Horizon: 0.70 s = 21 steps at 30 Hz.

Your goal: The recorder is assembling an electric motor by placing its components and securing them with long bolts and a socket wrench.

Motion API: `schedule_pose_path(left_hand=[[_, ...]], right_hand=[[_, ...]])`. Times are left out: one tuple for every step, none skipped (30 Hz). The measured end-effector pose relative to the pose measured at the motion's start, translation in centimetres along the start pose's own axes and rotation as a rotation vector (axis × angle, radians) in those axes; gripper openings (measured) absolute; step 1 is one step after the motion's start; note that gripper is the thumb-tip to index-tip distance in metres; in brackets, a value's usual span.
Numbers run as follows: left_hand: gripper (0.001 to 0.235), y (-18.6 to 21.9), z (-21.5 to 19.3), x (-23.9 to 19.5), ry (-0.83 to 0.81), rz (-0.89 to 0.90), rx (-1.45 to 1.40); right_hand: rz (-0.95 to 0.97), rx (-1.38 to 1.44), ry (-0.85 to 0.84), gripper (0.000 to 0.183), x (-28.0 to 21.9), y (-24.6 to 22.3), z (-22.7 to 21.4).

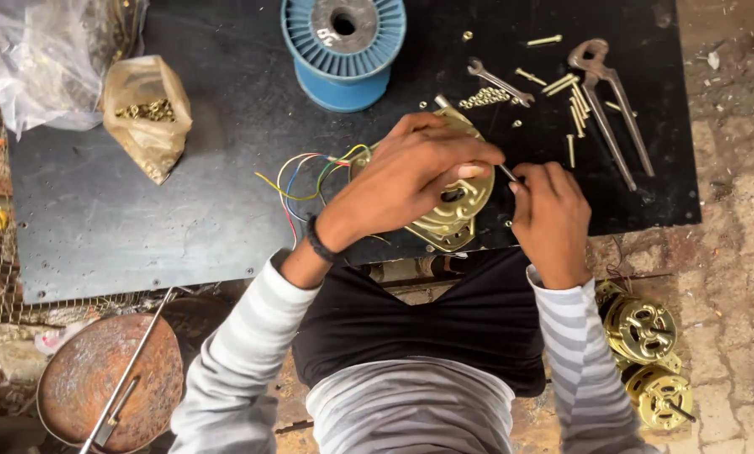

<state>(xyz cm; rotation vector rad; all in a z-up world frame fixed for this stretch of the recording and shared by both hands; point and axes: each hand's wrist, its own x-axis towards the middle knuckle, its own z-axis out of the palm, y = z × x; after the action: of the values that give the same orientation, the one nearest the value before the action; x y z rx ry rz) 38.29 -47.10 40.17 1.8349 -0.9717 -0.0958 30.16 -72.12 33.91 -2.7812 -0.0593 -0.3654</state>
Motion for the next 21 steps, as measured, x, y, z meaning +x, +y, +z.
schedule_pose_path(left_hand=[[0.025,0.1,0.2,0.0,-0.007,-0.009,0.018],[0.025,0.2,0.2,-0.3,-0.017,-0.004,0.014],[0.025,0.3,0.1,-0.4,-0.026,-0.003,0.000],[0.027,0.3,0.0,-0.5,-0.035,-0.001,-0.014],[0.027,0.5,0.3,-0.7,-0.035,0.008,-0.008],[0.031,0.7,0.6,-0.9,0.036,0.006,0.006],[0.035,0.8,0.7,-1.1,0.108,0.006,0.023],[0.035,0.4,1.2,-1.4,0.108,0.016,0.030],[0.023,0.0,1.8,-1.8,0.196,-0.080,-0.072],[0.024,-0.4,2.4,-2.2,0.282,-0.177,-0.174],[0.024,-0.2,2.6,-2.3,0.279,-0.178,-0.174],[0.038,0.0,2.8,-2.5,0.275,-0.376,-0.097],[0.054,0.2,3.1,-2.9,0.272,-0.581,-0.021],[0.054,0.6,2.5,-3.2,0.273,-0.591,-0.023],[0.082,0.9,1.8,-3.3,0.287,-0.369,-0.003],[0.116,1.3,1.1,-3.5,0.295,-0.147,0.015],[0.116,0.7,1.3,-4.0,0.296,-0.149,0.016],[0.129,0.2,1.5,-4.5,0.230,-0.141,-0.023],[0.144,-0.3,1.7,-4.9,0.164,-0.132,-0.061],[0.144,-0.3,1.6,-5.0,0.167,-0.132,-0.058],[0.139,-0.3,1.6,-5.2,0.171,-0.120,-0.051]], right_hand=[[-0.059,-0.012,0.007,0.015,-0.2,-0.1,0.0],[-0.047,-0.014,0.009,0.015,-0.5,-0.3,-0.6],[-0.022,0.002,-0.001,0.013,-0.6,-0.3,-1.3],[0.004,0.018,-0.011,0.012,-0.6,-0.5,-2.0],[0.003,0.017,0.000,0.012,-1.4,-0.3,-2.6],[0.179,0.328,0.044,0.012,-2.3,-0.1,-3.3],[0.350,0.643,0.087,0.013,-3.1,0.0,-3.9],[0.344,0.646,0.097,0.013,-3.4,-0.4,-4.8],[0.459,0.941,0.106,0.019,-4.1,-0.8,-5.8],[0.571,1.238,0.113,0.025,-4.7,-1.2,-6.7],[0.573,1.239,0.114,0.025,-5.6,-1.2,-6.7],[0.584,1.374,0.180,0.032,-6.4,-1.2,-6.7],[0.597,1.506,0.238,0.039,-7.4,-1.1,-6.8],[0.604,1.506,0.230,0.039,-7.7,-1.7,-6.5],[0.584,1.516,0.393,0.041,-8.0,-2.3,-6.1],[0.561,1.520,0.557,0.042,-8.3,-2.9,-5.7],[0.561,1.521,0.554,0.042,-9.2,-3.6,-4.6],[0.549,1.463,0.565,0.026,-10.1,-4.4,-3.6],[0.535,1.407,0.576,0.012,-10.9,-5.1,-2.5],[0.533,1.409,0.574,0.012,-10.2,-6.1,-3.5],[0.600,1.328,0.090,0.033,-9.6,-7.2,-4.6]])
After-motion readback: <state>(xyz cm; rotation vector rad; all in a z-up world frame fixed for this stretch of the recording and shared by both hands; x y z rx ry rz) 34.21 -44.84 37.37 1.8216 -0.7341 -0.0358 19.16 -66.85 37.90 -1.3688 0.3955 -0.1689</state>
